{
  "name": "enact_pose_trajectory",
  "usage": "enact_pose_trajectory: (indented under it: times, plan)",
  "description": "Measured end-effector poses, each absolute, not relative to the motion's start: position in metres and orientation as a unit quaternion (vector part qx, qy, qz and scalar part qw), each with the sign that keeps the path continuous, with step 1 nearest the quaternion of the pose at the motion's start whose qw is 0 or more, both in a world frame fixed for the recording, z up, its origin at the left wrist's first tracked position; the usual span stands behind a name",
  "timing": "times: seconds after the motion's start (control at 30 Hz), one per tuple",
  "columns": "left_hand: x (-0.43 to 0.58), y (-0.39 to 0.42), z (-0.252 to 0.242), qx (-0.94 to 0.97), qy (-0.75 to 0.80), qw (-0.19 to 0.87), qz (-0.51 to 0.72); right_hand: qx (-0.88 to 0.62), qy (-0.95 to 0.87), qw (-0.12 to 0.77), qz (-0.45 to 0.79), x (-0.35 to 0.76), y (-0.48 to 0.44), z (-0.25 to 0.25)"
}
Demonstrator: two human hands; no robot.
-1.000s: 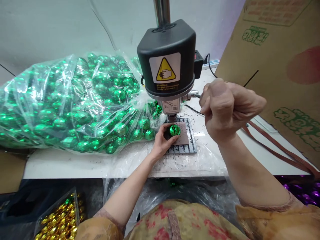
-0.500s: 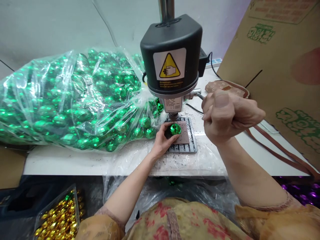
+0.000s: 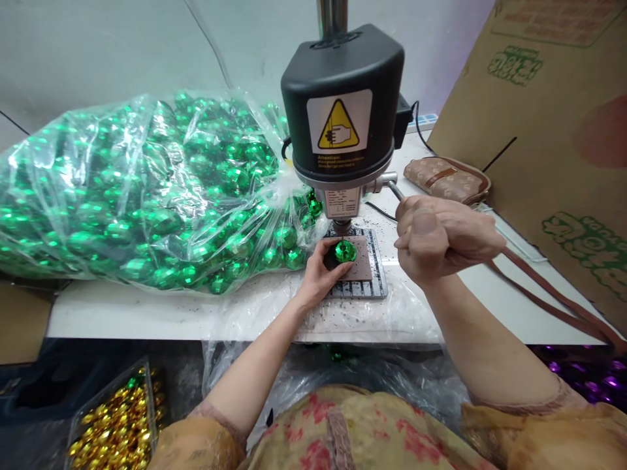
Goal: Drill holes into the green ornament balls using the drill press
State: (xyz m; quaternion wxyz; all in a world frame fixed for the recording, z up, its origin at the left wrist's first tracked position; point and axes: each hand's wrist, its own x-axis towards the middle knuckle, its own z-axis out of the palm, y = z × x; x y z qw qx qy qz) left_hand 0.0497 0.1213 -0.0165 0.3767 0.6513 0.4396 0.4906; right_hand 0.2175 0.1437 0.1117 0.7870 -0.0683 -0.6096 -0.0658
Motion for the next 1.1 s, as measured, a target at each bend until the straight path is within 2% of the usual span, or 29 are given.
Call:
enact_pose_trajectory:
  times: [0.13, 0.37, 0.47, 0.53, 0.6, 0.73, 0.83, 0.97, 1.1]
  plan:
    - [0.05, 0.12, -0.015, 0.651, 0.441, 0.37, 0.494, -0.058, -0.622, 0.779, -0.045, 0.216, 0.141, 0.113]
    - [0.055, 0.117, -0.015, 0.627, 0.474, 0.353, 0.508, -0.163, -0.534, 0.826, 0.078, 0.205, 0.138, 0.171]
    - [0.053, 0.101, -0.009, 0.624, 0.507, 0.281, 0.524, -0.152, -0.546, 0.819, 0.085, 0.207, 0.141, 0.18]
    - [0.047, 0.079, -0.004, 0.676, 0.478, 0.22, 0.516, -0.139, -0.55, 0.818, 0.09, 0.208, 0.143, 0.179]
    - [0.038, 0.05, -0.003, 0.778, 0.386, 0.161, 0.469, -0.129, -0.552, 0.817, 0.101, 0.209, 0.144, 0.177]
    - [0.02, -0.009, -0.013, 0.938, 0.22, 0.012, 0.269, -0.119, -0.553, 0.817, 0.109, 0.209, 0.144, 0.174]
    - [0.01, -0.028, -0.022, 0.96, 0.175, 0.001, 0.218, -0.128, -0.554, 0.815, 0.111, 0.209, 0.143, 0.175]
    - [0.005, 0.015, -0.008, 0.913, 0.245, 0.056, 0.322, -0.14, -0.549, 0.815, 0.126, 0.209, 0.14, 0.176]
    - [0.007, 0.122, 0.022, 0.827, 0.416, 0.058, 0.374, -0.144, -0.545, 0.816, 0.127, 0.209, 0.139, 0.177]
